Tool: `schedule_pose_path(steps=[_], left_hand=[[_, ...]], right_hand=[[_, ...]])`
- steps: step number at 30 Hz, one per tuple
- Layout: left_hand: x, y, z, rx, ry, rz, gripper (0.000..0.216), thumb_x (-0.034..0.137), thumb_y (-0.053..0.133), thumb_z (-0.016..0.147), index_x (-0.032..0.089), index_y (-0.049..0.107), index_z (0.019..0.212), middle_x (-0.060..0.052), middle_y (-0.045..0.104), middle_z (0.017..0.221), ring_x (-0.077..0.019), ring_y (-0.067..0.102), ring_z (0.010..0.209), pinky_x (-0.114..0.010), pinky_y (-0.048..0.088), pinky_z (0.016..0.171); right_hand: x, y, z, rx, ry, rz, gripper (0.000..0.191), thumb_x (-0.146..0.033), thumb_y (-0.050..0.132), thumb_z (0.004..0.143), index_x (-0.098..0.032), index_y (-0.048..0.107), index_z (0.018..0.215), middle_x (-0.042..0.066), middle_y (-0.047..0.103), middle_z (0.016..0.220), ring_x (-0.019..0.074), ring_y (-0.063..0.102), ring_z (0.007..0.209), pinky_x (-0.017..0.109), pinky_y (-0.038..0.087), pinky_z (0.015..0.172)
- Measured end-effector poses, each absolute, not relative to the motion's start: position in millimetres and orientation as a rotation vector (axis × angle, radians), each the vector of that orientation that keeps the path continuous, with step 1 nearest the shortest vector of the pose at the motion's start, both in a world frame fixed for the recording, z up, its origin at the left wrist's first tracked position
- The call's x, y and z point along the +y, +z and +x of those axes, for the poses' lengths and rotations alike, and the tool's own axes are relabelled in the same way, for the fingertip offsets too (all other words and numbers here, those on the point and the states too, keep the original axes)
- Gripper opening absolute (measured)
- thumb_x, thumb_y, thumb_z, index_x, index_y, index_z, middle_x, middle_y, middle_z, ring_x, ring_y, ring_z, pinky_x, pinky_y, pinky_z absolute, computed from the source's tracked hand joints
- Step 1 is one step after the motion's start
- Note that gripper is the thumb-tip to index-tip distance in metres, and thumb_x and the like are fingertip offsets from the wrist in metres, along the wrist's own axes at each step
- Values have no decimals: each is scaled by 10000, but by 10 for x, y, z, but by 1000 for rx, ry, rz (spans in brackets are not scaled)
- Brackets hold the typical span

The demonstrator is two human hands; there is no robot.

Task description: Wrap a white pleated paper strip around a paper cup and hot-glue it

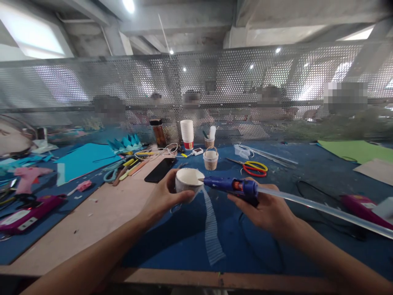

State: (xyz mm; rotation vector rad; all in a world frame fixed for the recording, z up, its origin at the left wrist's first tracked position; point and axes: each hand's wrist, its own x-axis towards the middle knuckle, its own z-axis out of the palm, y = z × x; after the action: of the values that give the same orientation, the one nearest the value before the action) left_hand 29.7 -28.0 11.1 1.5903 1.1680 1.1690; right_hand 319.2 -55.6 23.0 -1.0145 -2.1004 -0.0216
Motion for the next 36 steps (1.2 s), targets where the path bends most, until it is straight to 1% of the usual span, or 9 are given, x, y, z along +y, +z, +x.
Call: schedule_pose_path(steps=[3, 10, 18, 25, 30, 33, 36], left_hand=[[-270, 95, 304, 1174, 1166, 1580, 538, 387, 853, 709, 211, 597, 1148, -55, 713, 1064, -247, 667, 995, -321, 551, 772], [-284, 101, 329, 1156, 1139, 1546, 511, 375, 856, 711, 215, 603, 1125, -37, 717, 1044, -225, 663, 974, -289, 528, 751], [-281, 105, 316, 1133, 1149, 1562, 535, 368, 865, 699, 214, 601, 1138, -38, 710, 1050, -226, 656, 978, -282, 517, 759], [-261, 85, 289, 1092, 1166, 1561, 545, 348, 872, 690, 220, 591, 1139, -41, 700, 1073, -237, 659, 1013, -298, 530, 795], [-269, 111, 296, 1133, 1174, 1575, 618, 350, 883, 667, 220, 566, 1181, -67, 697, 1142, -264, 665, 1061, -341, 559, 841], [-284, 132, 302, 1149, 1196, 1601, 650, 348, 887, 662, 223, 548, 1202, -71, 692, 1166, -267, 668, 1077, -361, 573, 859], [-289, 139, 303, 1166, 1271, 1661, 665, 354, 893, 656, 220, 548, 1208, -76, 682, 1196, -266, 659, 1117, -374, 569, 913]], right_hand=[[-574, 234, 3187, -2103, 4, -999, 258, -452, 616, 971, -202, 667, 1009, -4, 688, 704, 142, 608, 547, 262, 393, 546], [-622, 275, 3145, -2212, 45, -1022, 244, -456, 604, 978, -221, 662, 1004, -29, 648, 644, 138, 545, 507, 262, 345, 524], [-579, 226, 3159, -2161, 40, -1039, 252, -466, 611, 973, -222, 672, 979, -28, 652, 664, 126, 540, 500, 261, 353, 539], [-549, 205, 3163, -2154, -67, -1035, 258, -457, 598, 977, -211, 664, 941, -15, 643, 649, 129, 520, 480, 271, 324, 522], [-552, 217, 3176, -2107, -33, -1017, 238, -438, 629, 960, -204, 669, 954, -14, 659, 642, 136, 559, 498, 271, 360, 536], [-578, 246, 3176, -2124, 25, -995, 235, -429, 625, 964, -200, 673, 980, -7, 688, 683, 130, 569, 502, 264, 386, 529], [-619, 287, 3178, -2121, 42, -974, 225, -413, 625, 967, -199, 666, 1024, -9, 697, 702, 134, 595, 525, 262, 410, 536]])
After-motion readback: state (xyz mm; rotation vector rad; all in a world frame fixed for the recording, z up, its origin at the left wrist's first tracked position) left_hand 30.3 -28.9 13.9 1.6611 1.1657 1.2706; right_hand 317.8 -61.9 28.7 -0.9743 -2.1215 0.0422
